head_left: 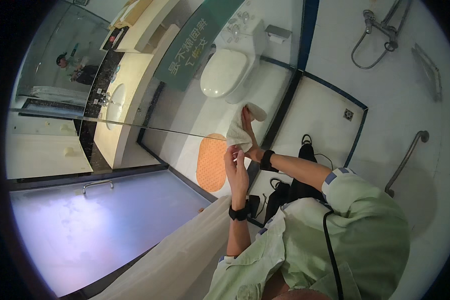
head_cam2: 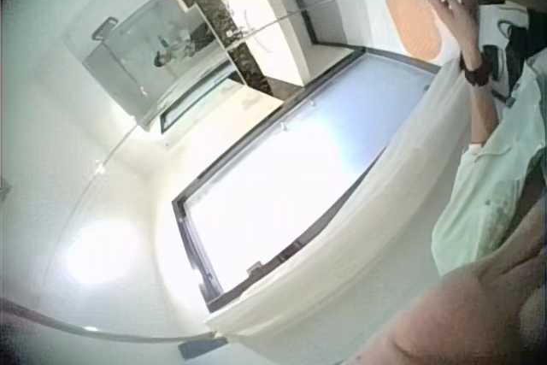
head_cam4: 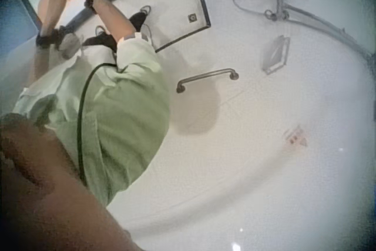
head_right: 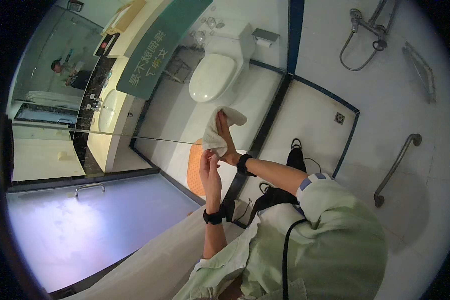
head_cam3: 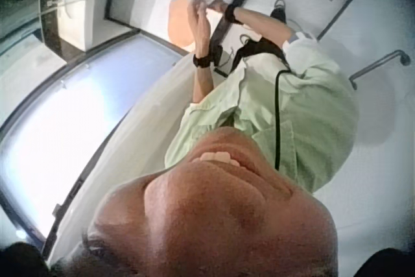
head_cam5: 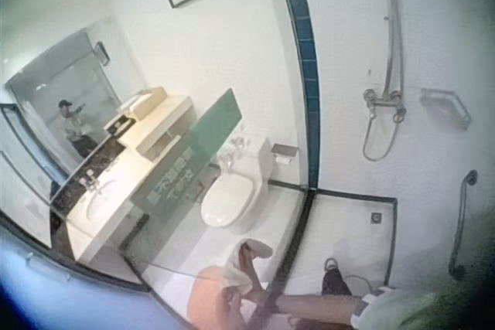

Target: The person wipes various surfaces in a bathroom using a cloth, including the shower door frame, the sink faucet, the glass shower door, and the interior bathroom door frame.

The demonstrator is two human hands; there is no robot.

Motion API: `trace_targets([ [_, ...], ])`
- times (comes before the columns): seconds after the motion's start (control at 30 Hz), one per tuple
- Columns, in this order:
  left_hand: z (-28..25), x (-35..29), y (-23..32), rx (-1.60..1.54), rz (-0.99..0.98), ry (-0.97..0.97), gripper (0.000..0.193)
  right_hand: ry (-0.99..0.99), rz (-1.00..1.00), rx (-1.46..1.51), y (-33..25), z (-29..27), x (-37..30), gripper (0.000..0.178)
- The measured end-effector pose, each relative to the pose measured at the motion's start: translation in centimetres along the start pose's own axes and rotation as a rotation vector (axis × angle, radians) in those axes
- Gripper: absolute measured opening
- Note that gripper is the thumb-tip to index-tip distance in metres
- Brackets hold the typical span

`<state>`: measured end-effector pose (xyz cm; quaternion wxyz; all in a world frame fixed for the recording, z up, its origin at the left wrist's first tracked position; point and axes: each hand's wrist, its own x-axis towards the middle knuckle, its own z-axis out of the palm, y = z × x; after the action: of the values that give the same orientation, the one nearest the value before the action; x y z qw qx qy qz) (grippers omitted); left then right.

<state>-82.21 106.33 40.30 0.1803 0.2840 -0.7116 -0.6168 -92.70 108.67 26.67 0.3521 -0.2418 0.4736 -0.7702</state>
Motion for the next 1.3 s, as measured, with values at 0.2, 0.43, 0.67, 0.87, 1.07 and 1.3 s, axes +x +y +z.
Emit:
trace_targets([
  [0.2, 2.4, 3.8, -1.3, -0.029, -0.003, -0.022, 0.046, 0.206, -0.323, -0.099, -1.0, -1.7, 2.0, 0.122],
  [0.43, 9.4, 10.7, 1.6, 0.078, 0.121, -0.145, 0.048, 0.297, -0.375, -0.296, -3.4, -11.3, 9.8, 0.127],
  [0.67, 22.7, 20.4, 5.3, -0.034, 0.109, -0.218, 0.052, 0.426, -0.518, -0.727, -9.1, -28.8, 20.3, 0.133],
  [0.87, 31.8, 27.4, 9.4, -0.166, 0.072, -0.29, 0.059, 0.275, -0.127, -0.538, -15.4, -38.9, 24.2, 0.125],
  [1.07, 37.7, 32.5, 12.4, -0.073, 0.157, -0.402, 0.06, 0.475, -0.184, -0.528, -20.9, -47.2, 29.3, 0.105],
  [1.3, 39.6, 35.6, 11.8, -0.032, 0.142, -0.395, 0.057, 0.685, -0.12, -0.464, -22.0, -51.5, 33.8, 0.083],
])
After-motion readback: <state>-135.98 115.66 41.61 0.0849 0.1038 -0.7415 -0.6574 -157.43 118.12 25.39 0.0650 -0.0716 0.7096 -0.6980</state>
